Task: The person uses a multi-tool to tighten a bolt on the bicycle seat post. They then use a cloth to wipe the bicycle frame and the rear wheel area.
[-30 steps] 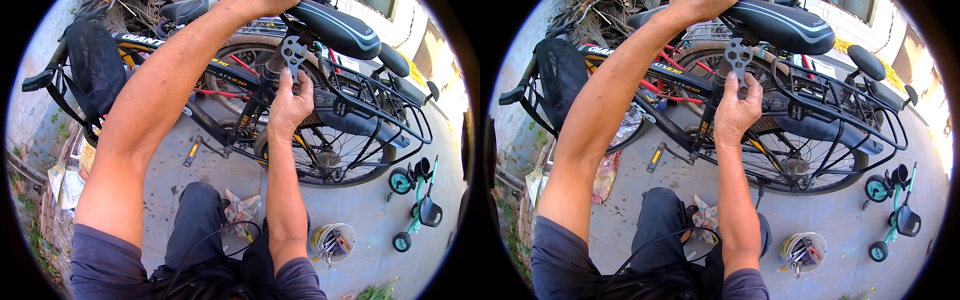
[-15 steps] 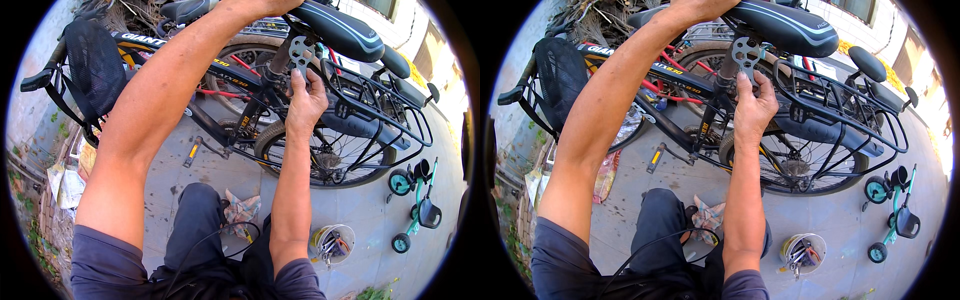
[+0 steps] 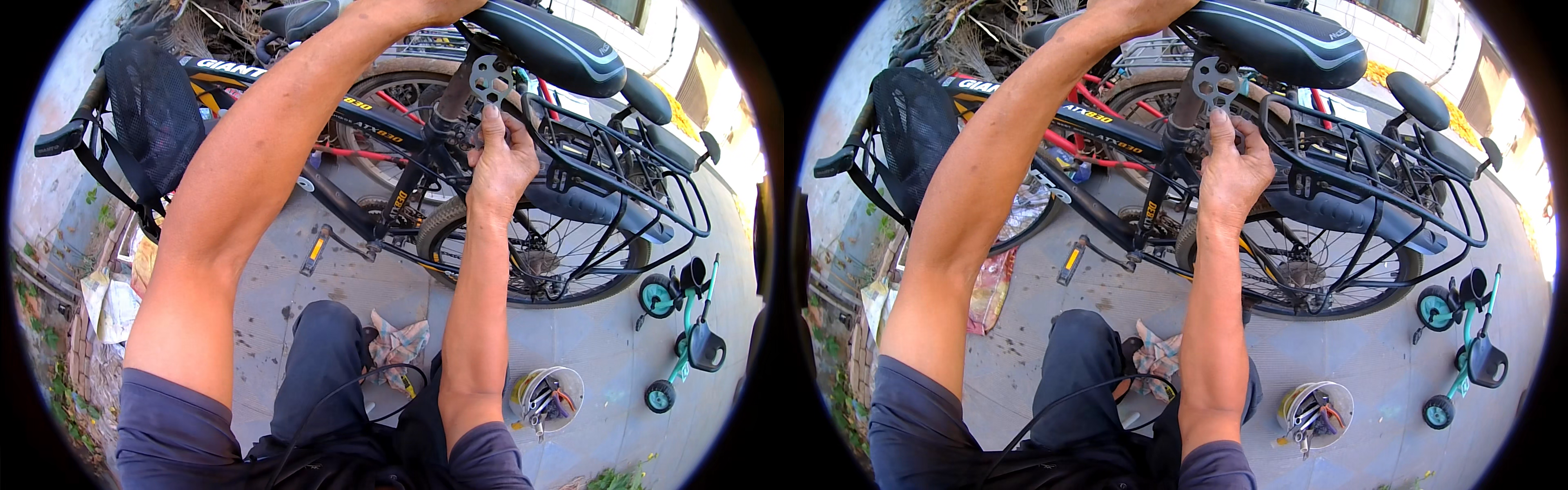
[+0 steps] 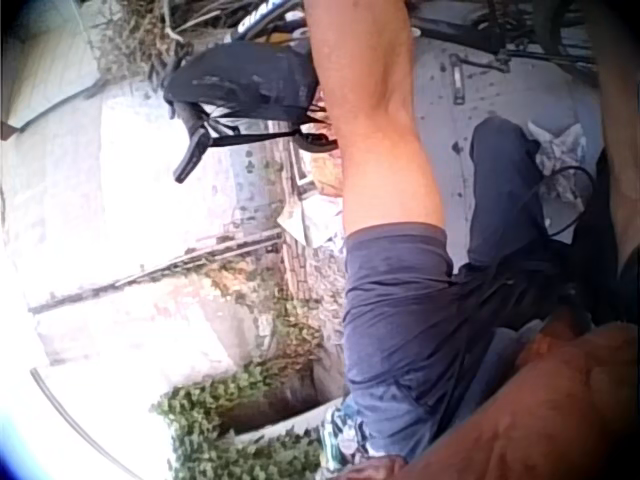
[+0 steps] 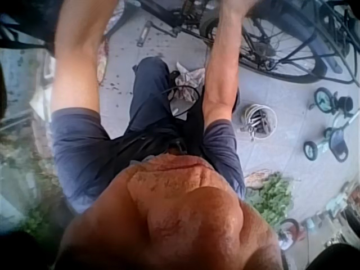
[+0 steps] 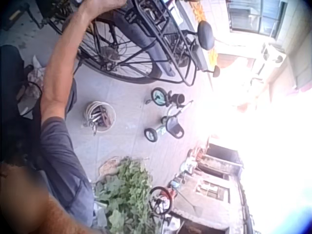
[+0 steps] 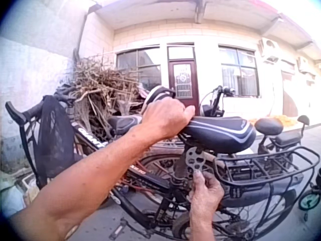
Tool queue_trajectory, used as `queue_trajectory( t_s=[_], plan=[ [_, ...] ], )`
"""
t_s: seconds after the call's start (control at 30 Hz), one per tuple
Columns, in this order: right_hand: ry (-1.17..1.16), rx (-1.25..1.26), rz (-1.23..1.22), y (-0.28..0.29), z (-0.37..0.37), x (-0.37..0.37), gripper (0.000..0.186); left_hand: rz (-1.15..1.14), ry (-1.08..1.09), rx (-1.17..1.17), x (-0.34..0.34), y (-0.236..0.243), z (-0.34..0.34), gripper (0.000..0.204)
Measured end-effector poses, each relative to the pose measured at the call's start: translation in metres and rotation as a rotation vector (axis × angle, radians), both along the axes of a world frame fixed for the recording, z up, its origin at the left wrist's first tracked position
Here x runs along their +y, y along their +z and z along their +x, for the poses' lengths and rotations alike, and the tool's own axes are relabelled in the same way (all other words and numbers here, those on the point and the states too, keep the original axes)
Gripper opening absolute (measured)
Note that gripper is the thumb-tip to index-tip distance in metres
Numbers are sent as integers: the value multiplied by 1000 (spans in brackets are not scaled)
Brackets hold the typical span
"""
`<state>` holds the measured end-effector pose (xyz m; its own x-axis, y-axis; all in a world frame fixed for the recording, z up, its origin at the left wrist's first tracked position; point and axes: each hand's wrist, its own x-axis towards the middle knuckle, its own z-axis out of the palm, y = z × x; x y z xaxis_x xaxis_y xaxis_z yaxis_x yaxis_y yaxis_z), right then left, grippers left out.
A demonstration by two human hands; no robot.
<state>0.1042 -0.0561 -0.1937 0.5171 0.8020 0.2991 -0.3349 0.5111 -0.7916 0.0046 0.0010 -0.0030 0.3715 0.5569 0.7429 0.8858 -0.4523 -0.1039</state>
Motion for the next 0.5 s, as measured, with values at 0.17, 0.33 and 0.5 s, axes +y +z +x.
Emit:
queue_trajectory(
  t_s=[0.17,0.33,0.5],
  plan=[
    [25,-5,-28,0,-4,4,26,-2,2,-33,-3,0,2,55],
    [36,-27,-19,2,-18,-4,31,6,-9,-18,-2,0,1,54],
    [113,-44,-4,9,-32,-9,37,13,3,-50,-5,-1,2,54]
  ],
)
